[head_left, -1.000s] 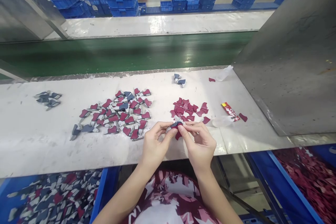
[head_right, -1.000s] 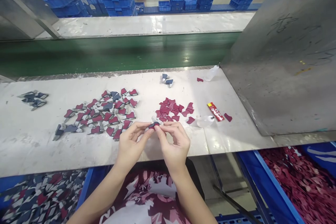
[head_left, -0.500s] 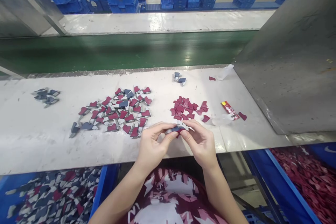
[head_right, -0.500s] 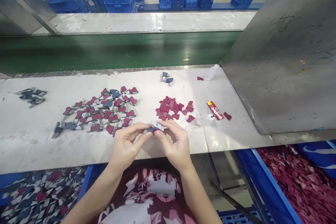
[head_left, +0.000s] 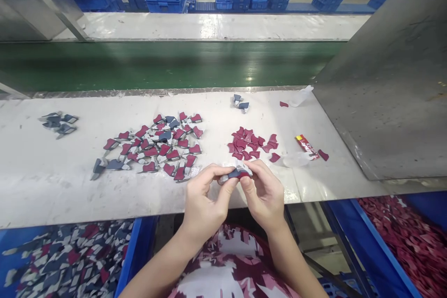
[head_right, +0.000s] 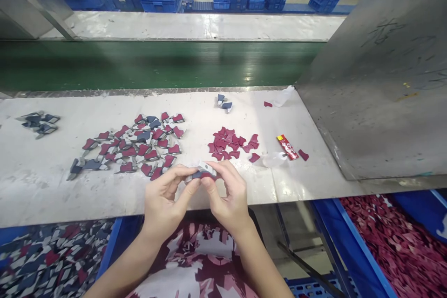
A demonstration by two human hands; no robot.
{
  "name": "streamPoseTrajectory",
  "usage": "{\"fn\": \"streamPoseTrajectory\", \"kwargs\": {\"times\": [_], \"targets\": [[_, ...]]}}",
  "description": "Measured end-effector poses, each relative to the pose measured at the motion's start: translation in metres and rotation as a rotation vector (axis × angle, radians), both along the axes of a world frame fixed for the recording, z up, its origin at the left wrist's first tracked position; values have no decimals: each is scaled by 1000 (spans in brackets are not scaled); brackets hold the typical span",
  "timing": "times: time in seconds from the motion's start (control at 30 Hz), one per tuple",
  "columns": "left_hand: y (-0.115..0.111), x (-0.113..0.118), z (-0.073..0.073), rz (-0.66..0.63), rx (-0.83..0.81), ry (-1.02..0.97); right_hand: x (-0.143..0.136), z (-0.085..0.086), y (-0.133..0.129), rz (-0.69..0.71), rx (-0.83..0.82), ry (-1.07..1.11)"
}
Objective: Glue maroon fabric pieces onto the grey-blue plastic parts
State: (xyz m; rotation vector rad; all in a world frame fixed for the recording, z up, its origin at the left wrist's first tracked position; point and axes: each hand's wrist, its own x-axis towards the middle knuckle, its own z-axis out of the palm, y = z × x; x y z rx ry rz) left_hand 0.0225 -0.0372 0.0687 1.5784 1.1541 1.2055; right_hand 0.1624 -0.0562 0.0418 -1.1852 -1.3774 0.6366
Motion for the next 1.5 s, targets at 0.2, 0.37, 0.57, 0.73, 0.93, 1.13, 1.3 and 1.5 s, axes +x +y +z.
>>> {"fn": "streamPoseTrajectory", "kwargs": {"times": [0.2, 0.37, 0.57, 0.73, 0.93, 1.13, 1.3, 1.5], "targets": [[2, -1, 0, -18, -127, -42, -11, 4, 0, -52, -152, 134], [1, -3, -2, -32, -36, -15, -15, 6, 4, -6, -301, 412], [13, -4, -13, 22, -323, -154, -8, -3, 14, 24, -454, 441], [17, -7, -17, 67, -352, -163, -11, 0, 11, -5, -440, 295], [18, -9, -18, 58, -383, -195, -18, -1, 14, -61, -350, 89], [22, -14, -20, 85, -446, -341, -22, -10, 16, -30, -281, -50], [48, -45, -22, -81, -505, -382, -38, -17, 43, 31, -282, -46], [120, -80, -16, -89, 20, 363, -74, -45, 109, -140, -240, -167]]}}
